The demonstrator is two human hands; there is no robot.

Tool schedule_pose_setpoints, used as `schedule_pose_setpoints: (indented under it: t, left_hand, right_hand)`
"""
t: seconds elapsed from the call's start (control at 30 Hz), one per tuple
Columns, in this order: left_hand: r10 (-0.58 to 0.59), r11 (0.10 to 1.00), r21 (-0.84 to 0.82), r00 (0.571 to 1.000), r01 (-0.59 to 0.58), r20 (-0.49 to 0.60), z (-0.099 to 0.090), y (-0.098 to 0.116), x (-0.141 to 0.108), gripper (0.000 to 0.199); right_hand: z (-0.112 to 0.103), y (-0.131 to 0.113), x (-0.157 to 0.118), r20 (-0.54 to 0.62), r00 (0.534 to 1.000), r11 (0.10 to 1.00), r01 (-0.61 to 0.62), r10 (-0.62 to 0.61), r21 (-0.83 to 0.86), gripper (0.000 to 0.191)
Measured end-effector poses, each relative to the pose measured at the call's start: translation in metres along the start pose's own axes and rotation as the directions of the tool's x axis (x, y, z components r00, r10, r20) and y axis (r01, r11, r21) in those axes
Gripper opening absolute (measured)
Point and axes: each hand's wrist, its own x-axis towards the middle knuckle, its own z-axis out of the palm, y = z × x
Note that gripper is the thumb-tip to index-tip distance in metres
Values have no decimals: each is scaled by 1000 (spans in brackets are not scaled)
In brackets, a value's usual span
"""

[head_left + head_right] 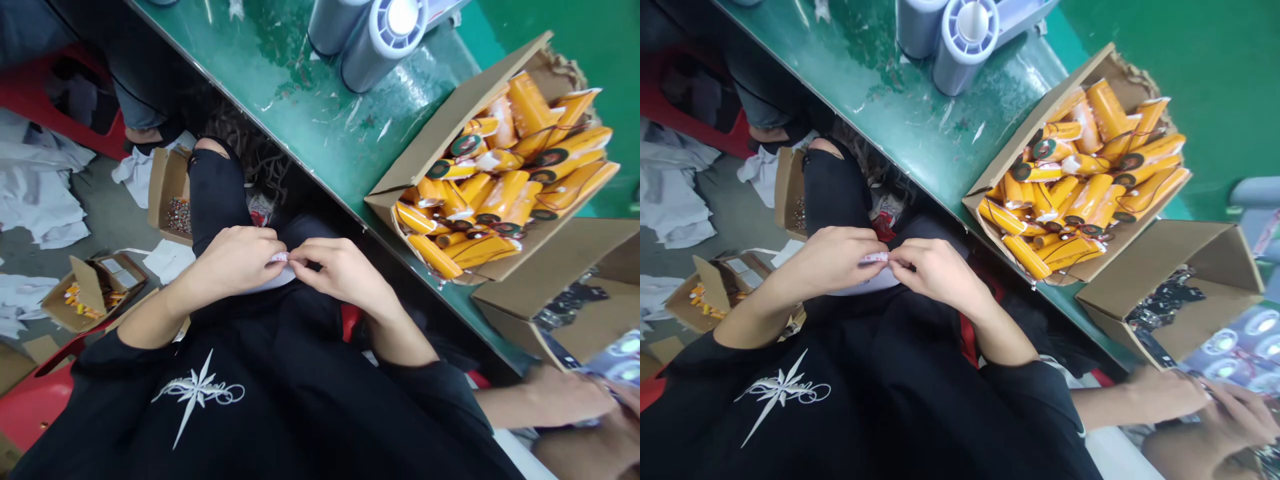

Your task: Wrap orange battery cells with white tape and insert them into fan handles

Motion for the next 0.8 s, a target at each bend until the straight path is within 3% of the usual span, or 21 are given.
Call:
schedule_pose_setpoints:
  t: [0.1,0.27,0.5,0.67,0.8]
  left_hand:
    - [-8,1000,6,1000,8,20,-2,2,2,28]
    - [-3,1000,-1,1000,3,20,-1,3,4,28]
    - [11,998,62,1000,-11,0,2,4,8,31]
    - [11,999,37,1000,-12,23,2,7,8,30]
    - [-12,999,35,1000,12,14,4,9,10,29]
  right_hand:
    - [0,2,1,-4,1000,1000,-16,16,-20,17]
    - [2,7,4,-27,998,990,-47,51,132,14]
    - [2,-1,3,-26,998,994,-62,60,-94,17]
    - [9,8,5,-66,994,987,-73,83,142,12]
    - [20,18,4,-90,979,932,-145,184,332,9]
